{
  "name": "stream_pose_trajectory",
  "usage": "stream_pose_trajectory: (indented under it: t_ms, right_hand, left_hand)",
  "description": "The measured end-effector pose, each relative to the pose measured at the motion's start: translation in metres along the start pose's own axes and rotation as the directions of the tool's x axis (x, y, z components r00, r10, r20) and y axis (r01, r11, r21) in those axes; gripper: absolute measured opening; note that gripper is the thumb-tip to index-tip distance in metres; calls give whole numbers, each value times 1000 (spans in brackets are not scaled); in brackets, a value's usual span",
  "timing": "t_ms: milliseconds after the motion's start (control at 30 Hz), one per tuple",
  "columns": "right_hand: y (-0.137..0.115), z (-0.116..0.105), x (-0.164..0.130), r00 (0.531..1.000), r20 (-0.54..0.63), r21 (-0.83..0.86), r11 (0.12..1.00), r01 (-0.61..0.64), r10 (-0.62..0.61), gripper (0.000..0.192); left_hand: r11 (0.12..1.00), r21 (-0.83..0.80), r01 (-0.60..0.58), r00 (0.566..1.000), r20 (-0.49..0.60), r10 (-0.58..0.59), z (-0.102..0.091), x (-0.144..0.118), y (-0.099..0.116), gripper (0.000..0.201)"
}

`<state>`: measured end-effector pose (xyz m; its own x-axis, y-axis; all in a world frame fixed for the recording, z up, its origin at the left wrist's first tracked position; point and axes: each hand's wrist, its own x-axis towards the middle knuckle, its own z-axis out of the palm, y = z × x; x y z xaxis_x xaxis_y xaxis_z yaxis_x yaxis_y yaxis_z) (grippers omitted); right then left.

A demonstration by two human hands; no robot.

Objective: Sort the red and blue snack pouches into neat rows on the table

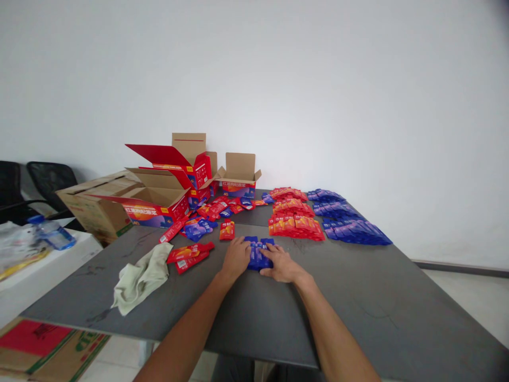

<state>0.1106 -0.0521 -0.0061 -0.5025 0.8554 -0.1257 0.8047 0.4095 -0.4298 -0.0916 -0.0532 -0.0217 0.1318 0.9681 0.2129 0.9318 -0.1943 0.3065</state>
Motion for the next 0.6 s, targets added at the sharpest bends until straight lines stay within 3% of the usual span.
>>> stream_pose_trajectory:
  t_ms: [67,200,600]
  right_hand:
    - [-1,2,0,1000,6,-13,1000,-9,9,81]
    - [-3,5,1,1000,19,-30,999,-21,21,82]
    - [-8,0,-21,999,30,-84,996,-41,44,84]
  left_hand:
    - [997,-36,-65,993,93,68,4,-4,1,46]
    - [997,-40,-70,964,253,78,14,-11,4,57]
    - [995,-59,-85,959,266,97,17,-25,18,60]
